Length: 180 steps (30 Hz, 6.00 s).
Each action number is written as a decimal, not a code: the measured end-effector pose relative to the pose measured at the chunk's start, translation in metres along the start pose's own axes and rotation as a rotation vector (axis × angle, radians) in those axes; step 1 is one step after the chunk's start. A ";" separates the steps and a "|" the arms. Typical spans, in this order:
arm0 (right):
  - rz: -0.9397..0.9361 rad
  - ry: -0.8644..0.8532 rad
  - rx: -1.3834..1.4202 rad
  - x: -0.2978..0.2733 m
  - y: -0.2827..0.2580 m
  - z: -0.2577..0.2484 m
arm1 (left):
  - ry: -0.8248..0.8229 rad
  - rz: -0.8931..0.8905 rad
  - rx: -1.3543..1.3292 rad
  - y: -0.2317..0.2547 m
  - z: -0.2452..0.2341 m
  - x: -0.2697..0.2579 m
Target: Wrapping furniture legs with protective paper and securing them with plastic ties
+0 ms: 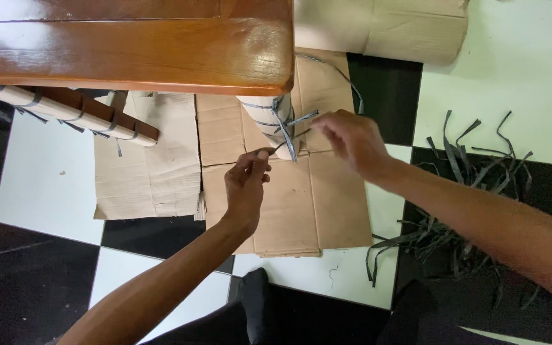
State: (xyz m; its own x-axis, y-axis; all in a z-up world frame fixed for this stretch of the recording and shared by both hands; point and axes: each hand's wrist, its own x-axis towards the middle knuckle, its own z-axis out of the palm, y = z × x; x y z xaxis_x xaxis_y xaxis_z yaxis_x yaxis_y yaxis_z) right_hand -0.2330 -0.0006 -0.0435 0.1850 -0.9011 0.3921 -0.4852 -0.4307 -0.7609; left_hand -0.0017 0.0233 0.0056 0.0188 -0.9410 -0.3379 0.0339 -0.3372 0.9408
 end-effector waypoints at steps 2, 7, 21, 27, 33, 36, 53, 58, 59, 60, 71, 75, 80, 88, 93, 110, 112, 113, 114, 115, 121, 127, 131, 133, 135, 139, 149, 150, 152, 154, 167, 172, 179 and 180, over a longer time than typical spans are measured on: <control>0.083 0.011 0.018 -0.001 0.009 0.000 | 0.000 0.019 0.026 -0.003 -0.002 0.001; 0.514 0.033 0.505 0.011 -0.011 -0.001 | -0.203 0.582 0.262 0.015 -0.007 0.005; 0.705 0.036 0.809 0.037 -0.021 0.020 | -0.459 0.713 0.265 -0.008 -0.024 0.044; 0.568 -0.010 0.827 0.054 0.013 0.023 | -0.452 0.715 0.347 0.004 -0.029 0.052; 0.501 -0.017 0.897 0.060 0.023 0.021 | -0.404 0.639 0.342 0.003 -0.023 0.048; 0.367 -0.078 0.608 0.054 0.026 0.021 | -0.345 0.566 0.339 -0.005 -0.016 0.049; -0.203 -0.093 -0.464 0.031 -0.018 0.006 | -0.177 0.192 0.471 0.003 -0.006 0.042; -0.042 -0.093 -0.377 0.021 -0.023 0.014 | -0.115 0.124 0.629 -0.010 -0.005 0.065; -0.030 -0.092 -0.387 0.019 -0.031 0.014 | -0.130 0.123 0.625 -0.007 -0.001 0.061; 0.080 -0.046 -0.221 0.019 -0.040 0.015 | -0.114 0.069 0.602 -0.005 0.001 0.058; 0.811 0.221 0.581 0.005 -0.084 0.043 | -0.061 -0.185 0.176 0.019 0.019 0.025; 0.958 0.244 0.725 0.006 -0.096 0.041 | -0.036 -0.210 0.122 0.009 0.020 0.029; 1.023 0.161 0.754 0.000 -0.097 0.051 | -0.043 -0.240 0.088 0.007 0.019 0.030; 0.968 0.228 0.833 -0.004 -0.081 0.070 | -0.157 -0.239 0.042 0.009 0.019 0.033; 0.978 0.193 0.853 -0.005 -0.092 0.065 | -0.128 -0.228 0.098 0.020 0.018 0.027; 0.842 0.231 0.486 -0.002 -0.066 0.065 | -0.086 -0.265 0.149 0.002 0.022 0.033; 0.857 0.258 0.535 0.007 -0.073 0.059 | -0.093 -0.278 0.156 -0.003 0.020 0.036; 0.857 0.259 0.535 0.006 -0.068 0.062 | -0.095 -0.278 0.157 -0.004 0.020 0.036; 0.830 0.263 0.523 0.007 -0.063 0.064 | -0.097 -0.272 0.150 -0.004 0.020 0.037; 0.804 0.267 0.511 0.007 -0.058 0.067 | -0.099 -0.266 0.143 -0.005 0.020 0.037; 0.824 0.270 0.580 0.010 -0.074 0.061 | -0.089 -0.237 0.171 -0.001 0.021 0.034; 0.822 0.183 0.563 0.005 -0.072 0.056 | -0.075 -0.154 0.263 -0.001 0.021 0.032; 0.846 0.240 0.658 0.013 -0.075 0.051 | -0.054 -0.135 0.276 -0.007 0.020 0.032; 0.875 0.224 0.727 0.013 -0.069 0.052 | -0.044 -0.119 0.315 -0.005 0.020 0.032; 0.887 0.215 0.764 0.014 -0.071 0.051 | -0.037 -0.072 0.340 -0.003 0.020 0.031; 0.870 0.153 0.798 0.014 -0.067 0.052 | 0.020 0.214 0.441 -0.001 0.017 0.025; 0.787 0.083 0.710 0.014 -0.068 0.042 | -0.009 0.599 0.594 0.003 0.006 0.028; 0.785 0.097 0.718 0.013 -0.067 0.042 | -0.031 0.629 0.627 0.004 0.005 0.030; 0.782 0.111 0.726 0.014 -0.069 0.040 | -0.052 0.658 0.660 0.003 0.006 0.032; 0.761 0.142 0.643 0.017 -0.076 0.037 | -0.049 0.660 0.608 0.000 0.008 0.031; 0.509 0.065 0.273 0.022 -0.011 0.040 | -0.032 0.756 0.533 -0.002 0.005 0.036; 0.553 -0.021 0.544 0.024 0.000 0.028 | -0.041 0.746 0.524 -0.005 0.002 0.041; 0.744 -0.059 0.045 -0.028 0.128 -0.089 | -0.262 0.735 0.604 -0.011 -0.020 0.032; 0.601 -0.030 -0.237 -0.056 0.173 -0.112 | -0.293 0.658 0.651 -0.012 -0.023 0.028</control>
State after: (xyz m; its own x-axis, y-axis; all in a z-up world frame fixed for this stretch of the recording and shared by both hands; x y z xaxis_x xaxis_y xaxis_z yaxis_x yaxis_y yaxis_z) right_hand -0.4229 -0.0188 -0.1395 -0.1555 -0.9842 -0.0845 -0.6867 0.1692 -0.7070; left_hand 0.0212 0.0018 -0.0160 -0.4165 -0.8874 0.1977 -0.4553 0.3918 0.7995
